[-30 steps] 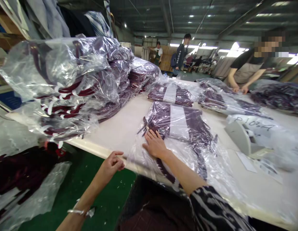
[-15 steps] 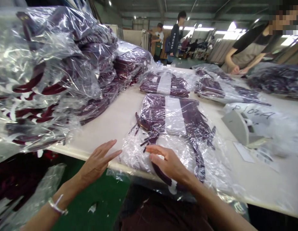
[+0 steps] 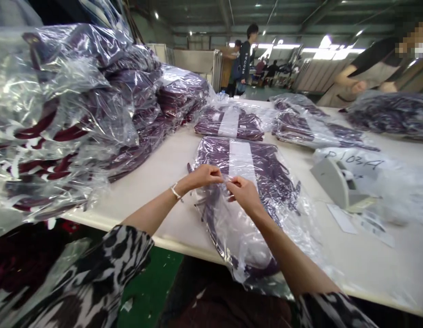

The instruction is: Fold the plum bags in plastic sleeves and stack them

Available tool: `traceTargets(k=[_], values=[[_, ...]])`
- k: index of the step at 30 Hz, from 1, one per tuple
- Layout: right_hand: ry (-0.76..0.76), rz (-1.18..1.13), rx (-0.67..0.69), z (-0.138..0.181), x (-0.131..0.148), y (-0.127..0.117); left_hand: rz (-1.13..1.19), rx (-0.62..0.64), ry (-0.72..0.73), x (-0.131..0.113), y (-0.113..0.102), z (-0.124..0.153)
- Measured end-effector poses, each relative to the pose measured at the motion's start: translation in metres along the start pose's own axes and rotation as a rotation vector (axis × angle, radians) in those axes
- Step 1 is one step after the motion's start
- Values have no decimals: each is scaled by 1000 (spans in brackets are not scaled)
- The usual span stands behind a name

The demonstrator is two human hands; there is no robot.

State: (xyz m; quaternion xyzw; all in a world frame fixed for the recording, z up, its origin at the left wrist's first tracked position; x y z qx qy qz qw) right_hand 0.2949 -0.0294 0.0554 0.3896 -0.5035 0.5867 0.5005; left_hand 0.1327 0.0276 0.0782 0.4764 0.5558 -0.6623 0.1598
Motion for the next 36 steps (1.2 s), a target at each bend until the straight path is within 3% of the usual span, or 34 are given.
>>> traceTargets(k=[3, 7, 15, 22, 25, 28, 31, 36], values=[[160, 4, 3, -31, -25, -15, -1, 55, -37, 18, 26, -29], [199, -14, -24, -43, -37, -27, 29, 39, -36, 31, 38, -33], [76, 171, 98, -61, -16, -38, 178, 101, -61, 30, 37, -28], [87, 39, 183, -69, -14, -38, 179, 103, -24, 32, 35, -31], [66, 83, 285, -71, -13, -35, 218, 86, -35, 33, 33, -30], [40, 129, 267, -72, -11, -35, 225, 77, -61, 33, 34, -29], [19, 300, 192, -74, -12, -38, 169, 56, -111, 34, 39, -31], [-176, 793, 14, -77, -10, -45, -99, -102, -161, 41, 50, -34]])
Point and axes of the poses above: each hand's wrist, its own z-axis away from the middle knuckle, its own y-axis out of the palm, x = y × z, the point moved 5 cm from there along -z, towards the middle knuckle, and after that the axes turned 4 degrees about -x, right-handed, at the moved point
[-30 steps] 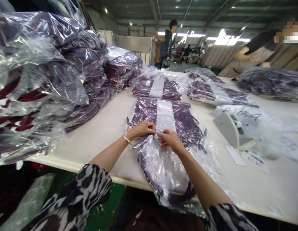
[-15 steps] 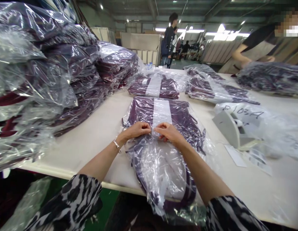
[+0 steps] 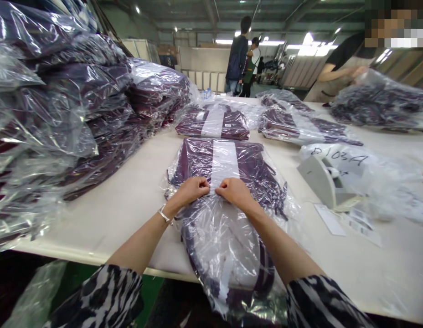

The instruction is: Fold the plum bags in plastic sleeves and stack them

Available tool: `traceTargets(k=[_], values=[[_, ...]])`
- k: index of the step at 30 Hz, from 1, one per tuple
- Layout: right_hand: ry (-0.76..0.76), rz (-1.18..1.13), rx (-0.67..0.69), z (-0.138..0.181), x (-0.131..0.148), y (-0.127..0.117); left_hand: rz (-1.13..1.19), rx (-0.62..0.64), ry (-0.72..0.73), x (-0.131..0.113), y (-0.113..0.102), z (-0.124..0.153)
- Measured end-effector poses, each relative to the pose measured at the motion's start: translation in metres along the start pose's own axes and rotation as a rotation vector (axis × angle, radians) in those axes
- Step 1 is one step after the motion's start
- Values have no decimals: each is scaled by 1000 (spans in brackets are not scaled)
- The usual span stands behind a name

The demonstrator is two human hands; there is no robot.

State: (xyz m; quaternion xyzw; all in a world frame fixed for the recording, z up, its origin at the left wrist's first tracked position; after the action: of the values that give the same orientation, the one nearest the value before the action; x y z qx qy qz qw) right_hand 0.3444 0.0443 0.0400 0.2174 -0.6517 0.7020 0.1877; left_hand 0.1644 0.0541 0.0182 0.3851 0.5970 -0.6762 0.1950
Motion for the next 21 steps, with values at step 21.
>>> traceTargets(k=[21], values=[[151, -106, -700, 78, -163, -200, -151, 31, -105, 6, 5, -12]])
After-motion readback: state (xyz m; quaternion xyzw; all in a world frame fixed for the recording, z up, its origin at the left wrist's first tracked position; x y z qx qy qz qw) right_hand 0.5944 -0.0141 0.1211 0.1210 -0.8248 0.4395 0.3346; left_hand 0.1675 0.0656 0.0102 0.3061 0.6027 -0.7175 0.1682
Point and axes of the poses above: each hand's wrist, its own z-axis away from the middle knuckle, its own y-axis out of the palm, x = y × z, the point moved 5 cm from there along -z, towards the middle knuckle, and after that the axes turned 4 degrees about -x, right-handed, at the moved point
